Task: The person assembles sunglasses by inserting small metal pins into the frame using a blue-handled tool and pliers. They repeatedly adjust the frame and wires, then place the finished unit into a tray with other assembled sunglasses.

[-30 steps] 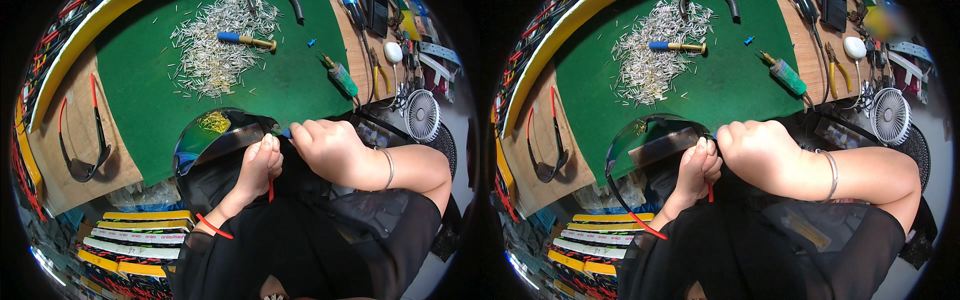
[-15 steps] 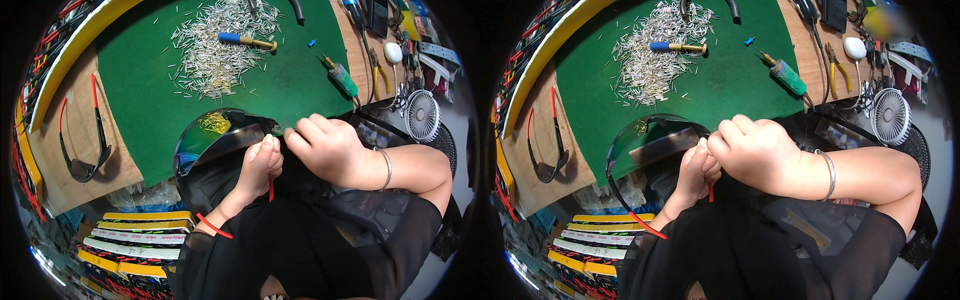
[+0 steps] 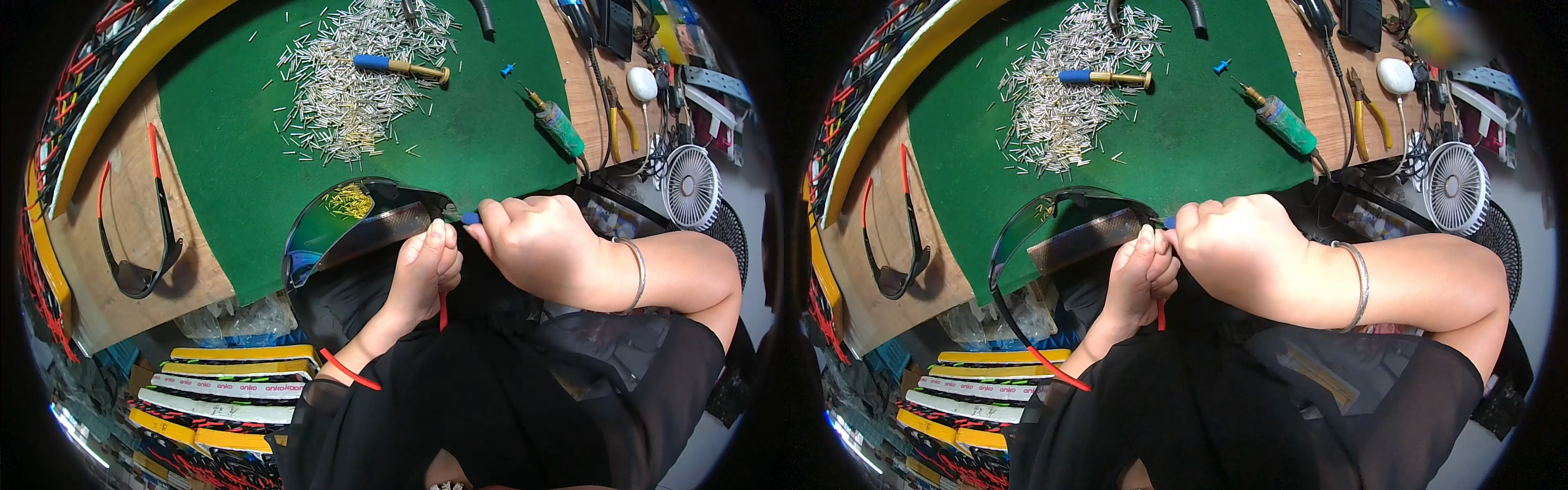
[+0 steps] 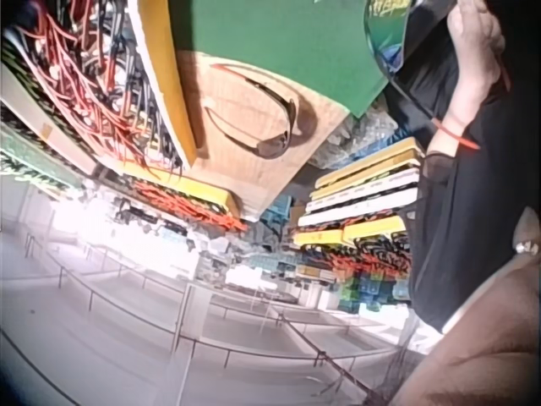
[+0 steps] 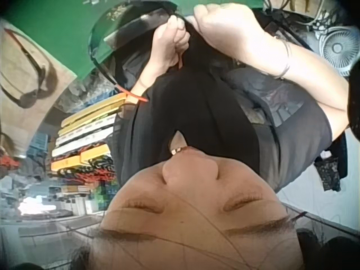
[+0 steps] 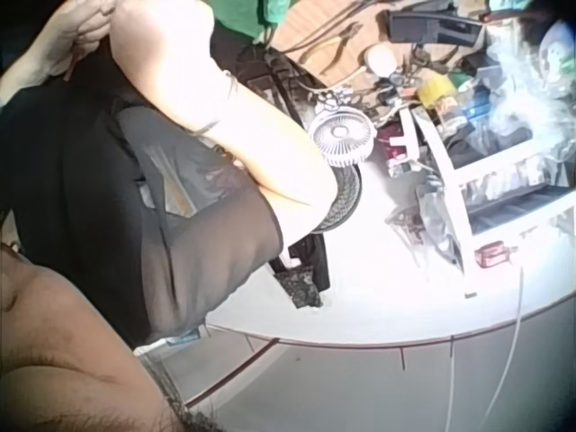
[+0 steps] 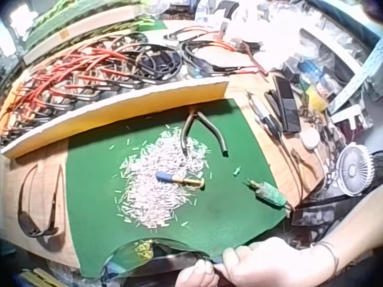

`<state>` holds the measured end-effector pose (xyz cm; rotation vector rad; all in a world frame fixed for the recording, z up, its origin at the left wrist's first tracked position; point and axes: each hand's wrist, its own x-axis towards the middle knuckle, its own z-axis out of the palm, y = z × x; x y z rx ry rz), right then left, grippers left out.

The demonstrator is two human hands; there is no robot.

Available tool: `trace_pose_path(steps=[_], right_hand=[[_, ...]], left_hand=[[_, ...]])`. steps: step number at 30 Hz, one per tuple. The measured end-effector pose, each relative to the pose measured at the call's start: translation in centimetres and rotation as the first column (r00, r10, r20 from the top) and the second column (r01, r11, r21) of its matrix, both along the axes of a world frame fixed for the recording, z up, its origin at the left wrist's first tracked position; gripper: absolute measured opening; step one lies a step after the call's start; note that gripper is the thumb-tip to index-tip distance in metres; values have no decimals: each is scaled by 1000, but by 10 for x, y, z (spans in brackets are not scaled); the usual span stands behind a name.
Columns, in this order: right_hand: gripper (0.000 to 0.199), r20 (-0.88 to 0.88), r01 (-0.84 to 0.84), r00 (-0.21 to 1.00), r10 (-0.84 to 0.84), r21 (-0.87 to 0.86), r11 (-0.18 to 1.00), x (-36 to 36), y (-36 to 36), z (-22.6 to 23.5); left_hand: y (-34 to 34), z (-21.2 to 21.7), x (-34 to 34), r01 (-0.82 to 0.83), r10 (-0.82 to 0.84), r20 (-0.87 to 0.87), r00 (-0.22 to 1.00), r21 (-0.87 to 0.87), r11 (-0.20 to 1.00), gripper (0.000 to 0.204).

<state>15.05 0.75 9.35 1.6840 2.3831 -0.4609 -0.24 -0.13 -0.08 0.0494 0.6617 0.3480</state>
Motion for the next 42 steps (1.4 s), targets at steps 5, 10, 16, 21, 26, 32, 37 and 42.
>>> trace_pose_path(steps=[5, 10, 16, 21, 26, 32, 37, 42], right_hand=[[12, -127, 25, 992, -3, 170, 985, 0, 4, -1], [10, -51, 3, 999, -1, 47, 999, 0, -1, -3], [10, -58, -17, 998, 30, 208, 978, -6, 6, -1], [18, 43, 6, 999, -2, -95, 995, -2, -1, 5], [14, -30, -18, 999, 23, 174, 985, -5, 7, 1], [14, 91, -111, 991, 102, 102, 989, -6, 4, 5], [17, 8, -19, 1000, 18, 138, 990, -9, 10, 6], [11, 22, -57, 998, 56, 43, 997, -5, 4, 5]], left_hand=[[1, 3, 1, 5, -5, -18, 1000, -2, 1000, 28], [0, 1, 1, -7, 7, -14, 1000, 1, 1000, 27], [-2, -2, 0, 6, -6, 11, 1000, 2, 1000, 27], [0, 0, 0, 7, -7, -8, 1000, 4, 1000, 27], [0, 0, -1, 11, -11, 10, 1000, 4, 1000, 28], [-1, -1, 0, -3, 3, 3, 1000, 8, 1000, 28], [-1, -1, 0, 5, -5, 21, 1000, -1, 1000, 27], [0, 2, 0, 5, -5, -13, 1000, -8, 1000, 28]])
